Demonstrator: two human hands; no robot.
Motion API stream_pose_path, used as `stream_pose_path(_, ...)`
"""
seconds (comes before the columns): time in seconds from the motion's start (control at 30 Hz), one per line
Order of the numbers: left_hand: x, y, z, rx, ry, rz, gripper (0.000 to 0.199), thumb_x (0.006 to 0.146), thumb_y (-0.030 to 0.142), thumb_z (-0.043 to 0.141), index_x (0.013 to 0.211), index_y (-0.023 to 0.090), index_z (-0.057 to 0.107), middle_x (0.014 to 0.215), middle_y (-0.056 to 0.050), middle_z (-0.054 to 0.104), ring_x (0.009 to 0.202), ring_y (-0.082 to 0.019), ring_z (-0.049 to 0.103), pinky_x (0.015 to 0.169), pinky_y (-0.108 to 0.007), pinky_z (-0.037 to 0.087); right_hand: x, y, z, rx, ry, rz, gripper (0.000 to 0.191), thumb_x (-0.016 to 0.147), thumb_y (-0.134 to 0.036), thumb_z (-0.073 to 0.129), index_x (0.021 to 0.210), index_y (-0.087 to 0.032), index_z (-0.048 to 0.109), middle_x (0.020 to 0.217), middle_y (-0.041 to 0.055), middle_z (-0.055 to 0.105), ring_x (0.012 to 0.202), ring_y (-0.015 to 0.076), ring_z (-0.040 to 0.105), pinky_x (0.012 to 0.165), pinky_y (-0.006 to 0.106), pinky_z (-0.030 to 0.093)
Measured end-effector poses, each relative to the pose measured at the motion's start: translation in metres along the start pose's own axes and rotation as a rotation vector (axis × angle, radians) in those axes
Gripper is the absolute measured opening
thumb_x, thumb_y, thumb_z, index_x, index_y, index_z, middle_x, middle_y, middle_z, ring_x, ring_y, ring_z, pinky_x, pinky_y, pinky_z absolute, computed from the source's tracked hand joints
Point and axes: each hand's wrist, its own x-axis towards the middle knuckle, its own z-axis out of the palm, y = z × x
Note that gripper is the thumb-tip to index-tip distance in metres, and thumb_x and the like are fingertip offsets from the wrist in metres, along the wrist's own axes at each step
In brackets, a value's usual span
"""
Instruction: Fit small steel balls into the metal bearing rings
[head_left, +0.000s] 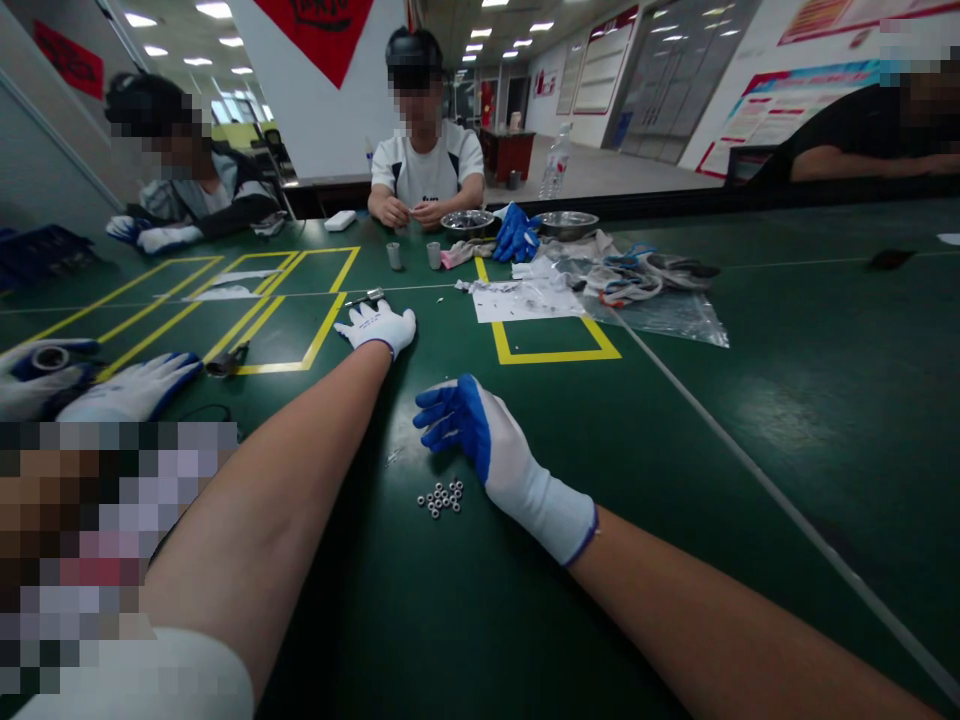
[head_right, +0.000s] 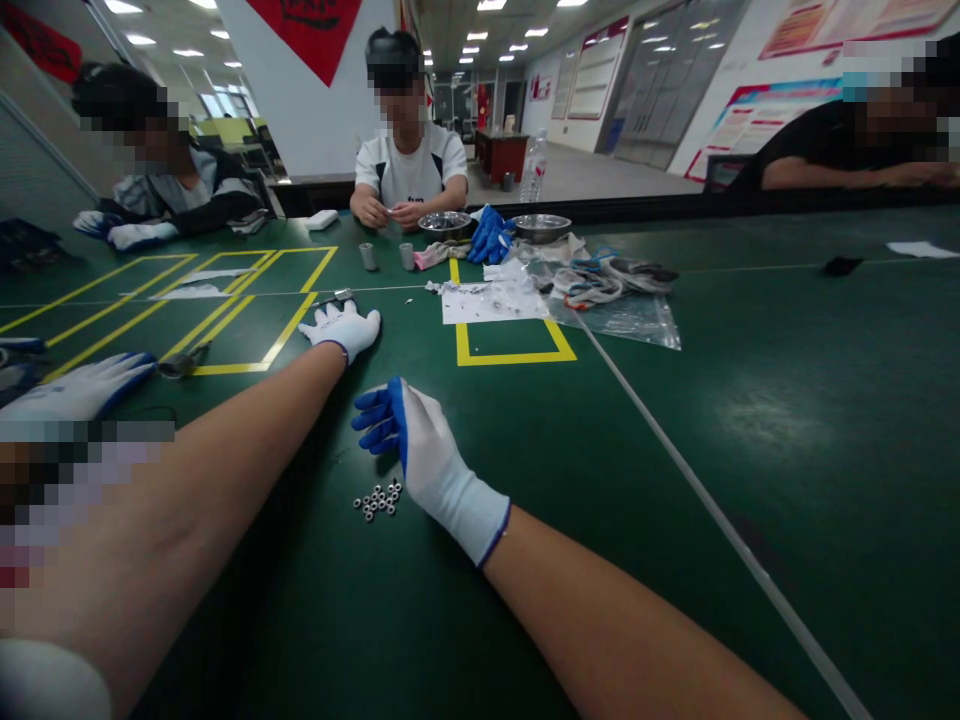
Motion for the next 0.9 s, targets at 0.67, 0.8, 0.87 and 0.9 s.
stream_pose_path(0.67,0.011,-0.017,-0.008,0.047,0.090,0.101,0.067,0.102,0.050,0.031,0.149,0.010,0.057,0.160,-0.026,0.051,0.149,-0.041,0.047,0.125,-0.062,0.027,-0.010,0.003,-0.008,-0.131,-0.075,-0.083,0.065,0.089,-0.082,0.059,0.103,-0.020,0.074,0.100,0.0124,0.078,0.080,0.0222,0.071,0.073,0.038,0.058)
stream_pose_path(0.8,0.000,-0.026,-0.016,0.107,0.044,0.151,0.058,0.099,0.042,0.043,0.142,0.010,0.065,0.151,-0.026,0.061,0.141,-0.040,0.056,0.118,-0.059,0.040,-0.009,0.003,-0.011,-0.150,-0.050,-0.090,0.064,0.089,-0.081,0.060,0.103,-0.020,0.075,0.098,0.0122,0.077,0.078,0.0228,0.070,0.072,0.039,0.059)
stream_pose_path(0.87,0.004,-0.035,-0.027,0.139,-0.007,0.187,0.052,0.091,0.035,0.056,0.133,0.010,0.072,0.143,-0.026,0.068,0.134,-0.040,0.062,0.114,-0.053,0.046,-0.008,0.003,-0.012,-0.157,-0.038,-0.090,0.066,0.086,-0.082,0.062,0.101,-0.020,0.075,0.097,0.0122,0.077,0.078,0.0232,0.070,0.070,0.039,0.059)
stream_pose_path(0.9,0.009,-0.042,-0.035,0.152,-0.028,0.198,0.050,0.086,0.033,0.062,0.129,0.010,0.075,0.137,-0.026,0.071,0.131,-0.040,0.064,0.112,-0.051,0.048,-0.008,0.002,-0.012,-0.162,-0.041,-0.086,0.066,0.085,-0.083,0.063,0.100,-0.020,0.075,0.095,0.0121,0.077,0.077,0.0232,0.070,0.069,0.039,0.059)
